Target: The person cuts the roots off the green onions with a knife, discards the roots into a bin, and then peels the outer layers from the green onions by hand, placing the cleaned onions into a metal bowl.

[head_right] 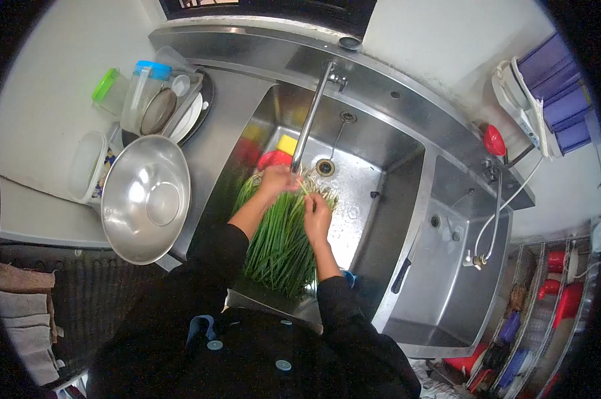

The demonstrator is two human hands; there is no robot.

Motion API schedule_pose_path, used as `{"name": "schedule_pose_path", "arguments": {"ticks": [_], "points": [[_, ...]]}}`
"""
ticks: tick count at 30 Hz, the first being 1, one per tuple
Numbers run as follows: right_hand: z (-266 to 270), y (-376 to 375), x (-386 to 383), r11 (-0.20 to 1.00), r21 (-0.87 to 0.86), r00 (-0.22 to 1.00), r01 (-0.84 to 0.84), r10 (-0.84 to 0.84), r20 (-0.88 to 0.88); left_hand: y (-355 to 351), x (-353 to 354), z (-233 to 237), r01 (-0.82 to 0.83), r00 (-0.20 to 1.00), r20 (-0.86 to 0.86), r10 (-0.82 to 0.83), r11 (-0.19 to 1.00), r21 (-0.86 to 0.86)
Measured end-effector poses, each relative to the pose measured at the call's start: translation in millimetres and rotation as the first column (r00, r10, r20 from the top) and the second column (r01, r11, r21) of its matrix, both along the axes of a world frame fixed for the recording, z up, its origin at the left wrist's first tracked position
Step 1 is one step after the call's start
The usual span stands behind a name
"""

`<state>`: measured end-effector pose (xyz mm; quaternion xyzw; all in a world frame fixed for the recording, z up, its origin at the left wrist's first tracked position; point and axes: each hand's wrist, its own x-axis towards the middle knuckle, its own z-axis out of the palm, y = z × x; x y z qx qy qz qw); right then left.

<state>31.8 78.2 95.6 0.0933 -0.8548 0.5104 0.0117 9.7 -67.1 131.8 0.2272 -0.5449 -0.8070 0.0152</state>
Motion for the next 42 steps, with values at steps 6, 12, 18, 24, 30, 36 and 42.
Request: {"name": "schedule_pose_path", "arguments": {"ticks": [6, 12, 18, 24, 30, 36, 42], "points": [[22.9, 5.5, 11.0, 0.918, -0.394, 0.892, -0.044, 0.214, 0.398, 5.7, 7.6, -30.8, 0.19, 0.981, 0.05, -0.186, 0.977, -0.096], [7.6, 18.9, 21.4, 0.992, -0.083, 0.976, -0.093, 0.107, 0.191, -40.9, -9.4, -77.6, -0.099, 0.994, -0.111, -0.012, 0.37, -0.924], [5.4, -4.3, 14.1, 0.911, -0.41, 0.885, 0.044, 0.154, 0.439, -3.7, 12.5, -28.0, 0.338, 0.941, 0.163, -0.297, 0.844, -0.417], [5.0, -9.3, 6.0, 0.918, -0.396, 0.911, 0.006, 0.158, 0.38, 1.5, 13.1, -6.7, 0.252, 0.961, 0.056, -0.272, 0.769, -0.588], [23.3, 4.1, 9.0, 0.852, -0.514, 0.83, 0.098, 0.215, 0.514, -30.7, -9.4, -39.0, 0.014, 0.989, -0.054, -0.139, 0.448, -0.894], [11.3, -30.3, -15.6, 0.724, -0.668, 0.87, 0.171, 0.207, 0.447, 4.3, 20.1, -20.2, 0.344, 0.939, 0.136, -0.316, 0.863, -0.371], [-2.4, -71.6, -37.4, 0.538, -0.773, 0.829, 0.336, 0.22, 0.514, 6.9, 48.0, -29.2, 0.088, 0.996, 0.08, -0.039, 0.583, -0.808]]}}
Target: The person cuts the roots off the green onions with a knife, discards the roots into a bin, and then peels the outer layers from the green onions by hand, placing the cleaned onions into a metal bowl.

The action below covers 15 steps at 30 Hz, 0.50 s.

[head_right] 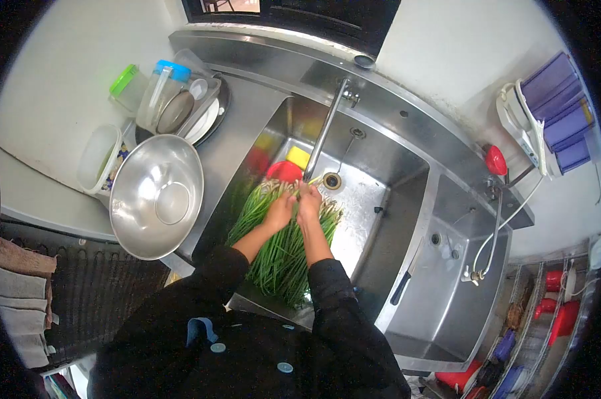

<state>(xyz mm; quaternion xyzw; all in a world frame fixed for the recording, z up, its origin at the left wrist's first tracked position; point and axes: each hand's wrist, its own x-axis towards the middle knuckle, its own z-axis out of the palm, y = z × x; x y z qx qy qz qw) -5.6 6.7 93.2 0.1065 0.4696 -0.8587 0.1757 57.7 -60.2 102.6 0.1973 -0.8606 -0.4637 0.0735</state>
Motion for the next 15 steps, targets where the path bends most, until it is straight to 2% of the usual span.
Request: {"name": "schedule_pose_path", "arguments": {"ticks": [1, 3, 5, 7, 9, 10, 11, 12, 13, 14, 15], "points": [[-5.1, -1.7, -1.0, 0.975, 0.219, 0.998, -0.034, 0.046, -0.053, -7.1, 4.4, 1.2, -0.003, 1.0, 0.001, 0.003, 1.0, 0.0], [-15.4, -0.2, -2.3, 0.969, 0.245, 1.0, -0.017, 0.018, 0.0, -20.9, 9.3, 3.3, 0.182, 0.983, 0.062, -0.175, 0.971, -0.158], [-21.2, 7.8, -9.3, 0.973, 0.23, 0.989, 0.009, -0.043, 0.14, -26.8, 10.7, 10.9, 0.267, 0.963, 0.034, -0.266, 0.941, -0.209], [-39.3, 13.6, -14.1, 0.985, 0.03, 0.966, 0.167, -0.17, 0.194, -25.0, 7.4, 8.3, 0.321, 0.947, 0.044, -0.319, 0.924, -0.207], [-34.4, 24.3, -14.3, 0.919, -0.1, 0.894, 0.381, -0.339, 0.294, -19.5, 9.0, 17.8, 0.366, 0.922, -0.001, -0.387, 0.873, -0.321], [-48.1, 33.2, -14.9, 0.958, -0.072, 0.945, 0.276, -0.257, 0.202, -17.5, 8.5, 19.6, 0.373, 0.916, -0.032, -0.399, 0.88, -0.292], [-46.7, 33.6, -13.1, 0.947, -0.019, 0.923, 0.319, -0.306, 0.234, -12.2, 8.6, 19.2, 0.397, 0.904, -0.06, -0.424, 0.882, -0.254], [-26.4, 39.9, -3.5, 0.968, 0.116, 0.953, 0.223, -0.242, 0.184, -6.2, 7.2, 26.5, 0.379, 0.913, -0.069, -0.401, 0.9, -0.217], [-128.6, 35.2, -27.6, 0.946, 0.321, 0.999, 0.039, -0.03, -0.034, -15.2, -7.5, -2.7, 0.441, 0.897, 0.047, -0.44, 0.883, -0.159], [-111.2, 30.3, -19.0, 0.978, 0.208, 0.997, -0.024, 0.039, -0.065, -8.5, -5.3, 21.2, 0.487, 0.873, -0.068, -0.483, 0.872, 0.056], [-45.2, 39.5, 5.5, 0.998, -0.027, 0.997, -0.061, 0.06, -0.048, -18.4, -28.8, -27.0, 0.486, 0.874, -0.116, -0.473, 0.837, 0.25]]}}
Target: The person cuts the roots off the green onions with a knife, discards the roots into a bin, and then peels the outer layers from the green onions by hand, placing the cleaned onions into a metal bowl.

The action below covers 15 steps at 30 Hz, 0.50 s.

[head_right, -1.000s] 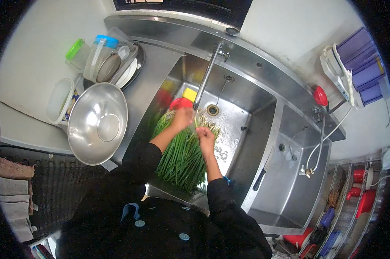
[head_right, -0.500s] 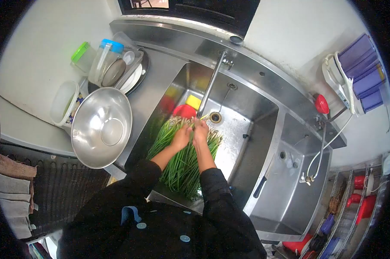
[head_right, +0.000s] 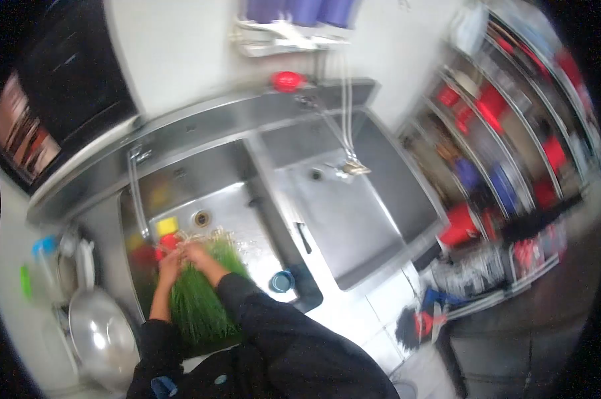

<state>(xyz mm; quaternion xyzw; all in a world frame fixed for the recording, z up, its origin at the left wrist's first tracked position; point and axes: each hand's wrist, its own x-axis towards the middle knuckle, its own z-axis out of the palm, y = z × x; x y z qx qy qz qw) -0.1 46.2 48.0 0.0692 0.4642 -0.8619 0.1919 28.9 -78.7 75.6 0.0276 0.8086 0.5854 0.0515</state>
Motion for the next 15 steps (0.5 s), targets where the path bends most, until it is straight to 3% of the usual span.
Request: {"name": "schedule_pose_path", "arguments": {"ticks": [1, 2, 4, 5, 7, 8, 10, 11, 12, 13, 14, 15], "points": [[22.1, 4.0, 4.1, 0.99, -0.133, 0.997, -0.038, 0.047, 0.066, -3.2, -13.7, -17.6, 0.0, 0.997, 0.072, -0.016, 0.976, 0.216], [36.8, 3.0, 10.3, 0.989, -0.078, 0.983, 0.124, -0.112, 0.143, 6.0, -24.1, -27.1, -0.037, 0.987, 0.159, -0.032, 0.91, 0.412], [45.1, 13.5, 7.3, 0.98, 0.039, 0.975, 0.197, -0.2, 0.096, 11.5, -26.1, 15.7, 0.094, 0.963, 0.251, -0.097, 0.995, 0.024], [39.5, 15.1, -1.6, 0.973, 0.03, 0.969, 0.228, -0.23, 0.093, 14.3, -32.3, 18.6, 0.126, 0.961, 0.247, -0.126, 0.992, 0.015], [23.3, 23.5, -16.2, 0.905, 0.019, 0.879, 0.424, -0.416, 0.233, 10.0, -41.6, 21.3, 0.176, 0.88, 0.451, -0.147, 0.984, -0.022], [20.8, 32.9, -20.6, 0.901, 0.016, 0.875, 0.433, -0.425, 0.231, 5.5, -46.5, 20.5, 0.186, 0.88, 0.448, -0.155, 0.982, -0.025], [16.5, 53.4, -31.0, 0.704, -0.105, 0.694, 0.702, -0.645, 0.318, -8.7, -53.4, 18.3, 0.233, 0.945, 0.254, -0.207, 0.97, -0.075], [13.9, 63.2, -34.8, 0.738, -0.069, 0.719, 0.672, -0.627, 0.299, -20.2, -55.7, 19.2, 0.116, 0.929, 0.353, -0.111, 0.993, 0.008], [11.9, 58.3, -33.6, 0.735, -0.071, 0.717, 0.675, -0.629, 0.302, -29.4, -58.6, 18.4, 0.12, 0.928, 0.354, -0.114, 0.993, 0.005], [9.8, 51.3, -31.5, 0.89, 0.06, 0.866, 0.453, -0.455, 0.208, -38.9, -64.0, 13.6, 0.205, 0.908, 0.371, -0.194, 0.979, 0.01], [21.3, 50.6, -25.1, 0.957, 0.212, 0.961, 0.2, -0.233, 0.147, -39.5, -65.1, 13.1, 0.288, 0.881, 0.387, -0.272, 0.958, 0.018], [32.0, 42.0, -13.7, 0.986, 0.156, 0.981, 0.061, -0.089, 0.174, -34.1, -62.9, 7.4, 0.289, 0.88, 0.388, -0.273, 0.957, 0.018]]}}
